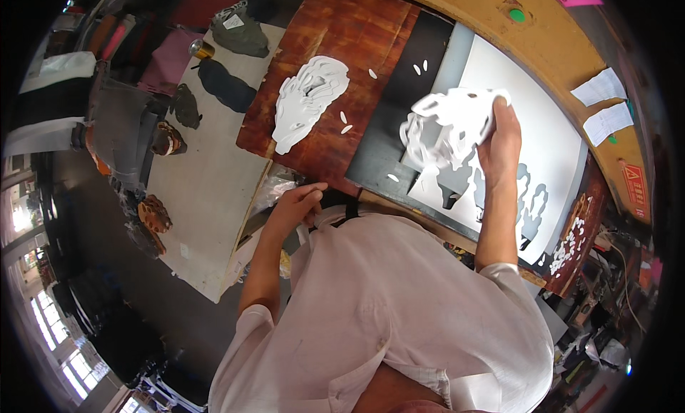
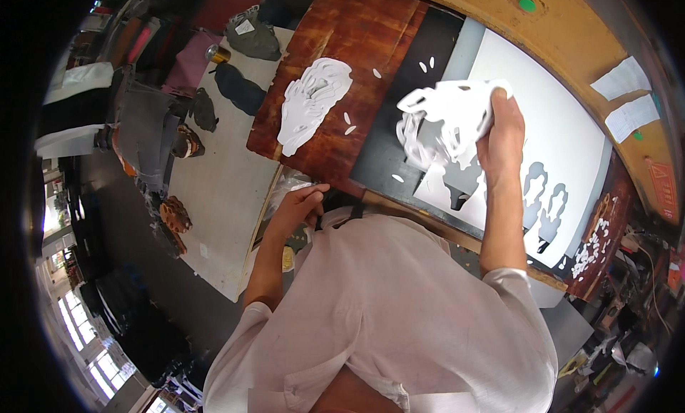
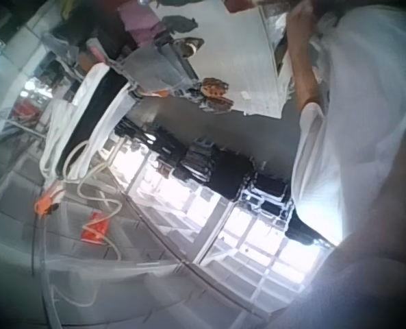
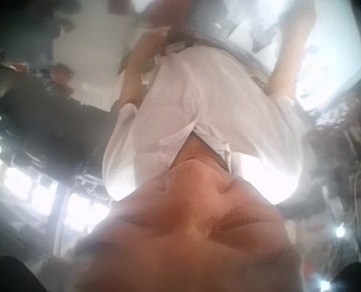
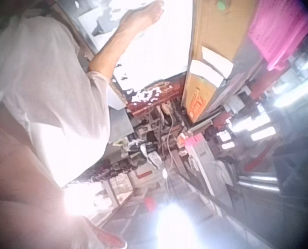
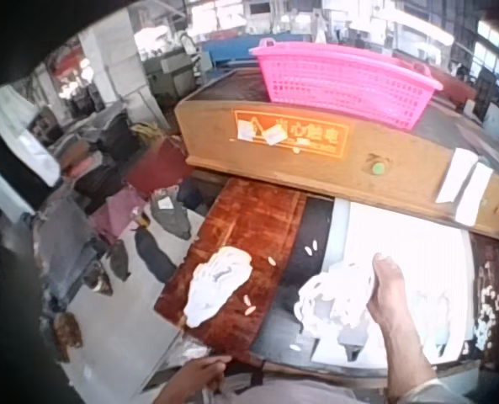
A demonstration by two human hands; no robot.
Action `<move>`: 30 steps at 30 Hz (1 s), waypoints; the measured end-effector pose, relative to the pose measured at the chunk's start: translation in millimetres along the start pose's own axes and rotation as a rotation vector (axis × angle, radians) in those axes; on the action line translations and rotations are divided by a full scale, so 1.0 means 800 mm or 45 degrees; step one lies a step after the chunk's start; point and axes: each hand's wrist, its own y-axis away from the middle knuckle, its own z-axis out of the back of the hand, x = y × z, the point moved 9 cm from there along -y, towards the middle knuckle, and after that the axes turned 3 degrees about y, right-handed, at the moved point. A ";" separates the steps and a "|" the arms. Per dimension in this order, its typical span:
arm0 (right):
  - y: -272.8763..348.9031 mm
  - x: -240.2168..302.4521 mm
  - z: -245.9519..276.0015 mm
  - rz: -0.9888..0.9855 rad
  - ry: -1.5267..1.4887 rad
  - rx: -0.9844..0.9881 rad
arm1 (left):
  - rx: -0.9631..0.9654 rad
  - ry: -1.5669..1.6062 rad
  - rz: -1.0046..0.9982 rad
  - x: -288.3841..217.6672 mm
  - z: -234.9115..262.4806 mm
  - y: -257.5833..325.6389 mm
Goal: The person separates white paper cutouts from a larger sheet on a workbench, using both hands to peel and stack the pieces. The person then uses a wooden tool to press and separate additional cutouts, gathering them into a pile.
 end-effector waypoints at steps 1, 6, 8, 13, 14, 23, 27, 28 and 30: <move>-0.008 0.006 -0.022 0.009 0.092 0.039 | 0.019 -0.065 0.014 0.002 0.007 -0.004; -0.042 0.060 -0.157 0.400 0.422 0.138 | 0.047 -0.439 -0.446 -0.037 0.047 -0.015; -0.031 0.073 -0.206 0.619 0.642 0.174 | 0.017 -0.626 -0.635 -0.046 0.067 -0.007; 0.044 -0.058 -0.320 0.752 1.137 0.433 | -0.285 -0.393 -0.676 -0.047 0.162 -0.008; 0.076 -0.088 -0.354 1.091 1.332 0.535 | -0.295 -0.262 -0.540 -0.039 0.179 -0.019; 0.066 -0.208 -0.344 0.481 1.241 0.901 | -0.449 -0.217 -0.552 -0.102 0.187 -0.111; -0.059 -0.203 -0.265 -0.140 1.396 0.388 | -0.534 -0.585 -0.413 -0.117 0.174 -0.172; -0.076 -0.215 -0.257 -0.265 1.346 0.403 | -0.521 -0.524 -0.363 -0.114 0.174 -0.184; -0.092 -0.245 -0.251 -0.438 1.146 0.481 | -0.539 -0.394 -0.320 -0.114 0.179 -0.198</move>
